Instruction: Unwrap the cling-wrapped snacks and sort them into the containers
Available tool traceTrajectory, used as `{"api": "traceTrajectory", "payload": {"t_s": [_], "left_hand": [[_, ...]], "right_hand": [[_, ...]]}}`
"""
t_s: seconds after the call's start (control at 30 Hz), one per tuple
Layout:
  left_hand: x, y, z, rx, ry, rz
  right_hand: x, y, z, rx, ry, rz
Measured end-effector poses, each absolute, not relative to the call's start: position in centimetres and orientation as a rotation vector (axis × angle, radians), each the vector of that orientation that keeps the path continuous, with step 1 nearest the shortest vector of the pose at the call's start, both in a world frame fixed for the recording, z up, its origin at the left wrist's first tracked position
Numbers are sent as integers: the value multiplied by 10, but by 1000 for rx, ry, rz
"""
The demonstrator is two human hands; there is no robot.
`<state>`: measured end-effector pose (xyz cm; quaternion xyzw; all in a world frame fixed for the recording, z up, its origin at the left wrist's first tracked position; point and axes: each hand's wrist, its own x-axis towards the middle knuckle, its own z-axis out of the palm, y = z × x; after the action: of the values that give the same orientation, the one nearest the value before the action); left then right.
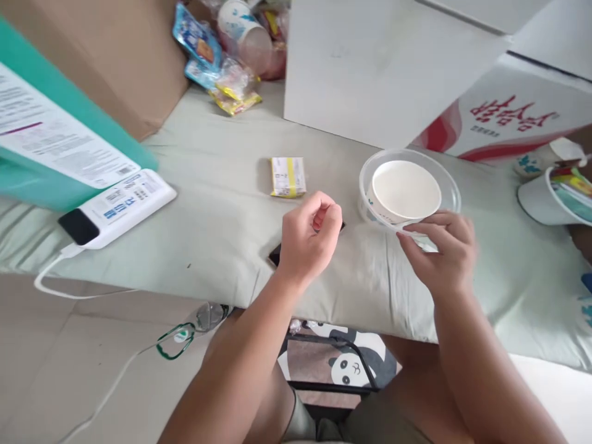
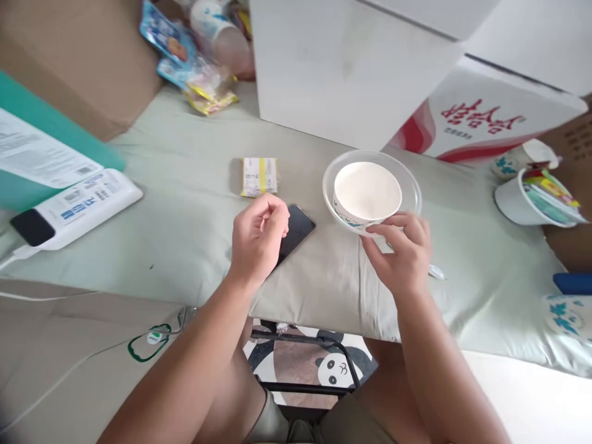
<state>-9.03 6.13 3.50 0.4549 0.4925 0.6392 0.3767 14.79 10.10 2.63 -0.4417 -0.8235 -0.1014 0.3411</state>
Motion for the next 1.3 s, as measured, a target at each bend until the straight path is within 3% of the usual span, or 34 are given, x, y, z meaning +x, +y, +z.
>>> {"api": "traceTrajectory", "payload": {"t_s": [0.37,0.53,0.8,1.03,1.3], "left_hand": [[-29,82,19,1860,1350,1406],[-15,84,7,1830,1485,1205],[8,92,7,1537,939,1017],[-3,98,18,1214,1293,1565],[-56,93,17,1231,1317,1896]], "right_hand": [[187,89,13,-1396,-2208,-61],[192,90,18,-1385,-2025,-163],[210,75,28,-1126,-1856,-245],[196,66,19,-1296,-2062,-126],[148,64,13,-1030,-2195,5]]}}
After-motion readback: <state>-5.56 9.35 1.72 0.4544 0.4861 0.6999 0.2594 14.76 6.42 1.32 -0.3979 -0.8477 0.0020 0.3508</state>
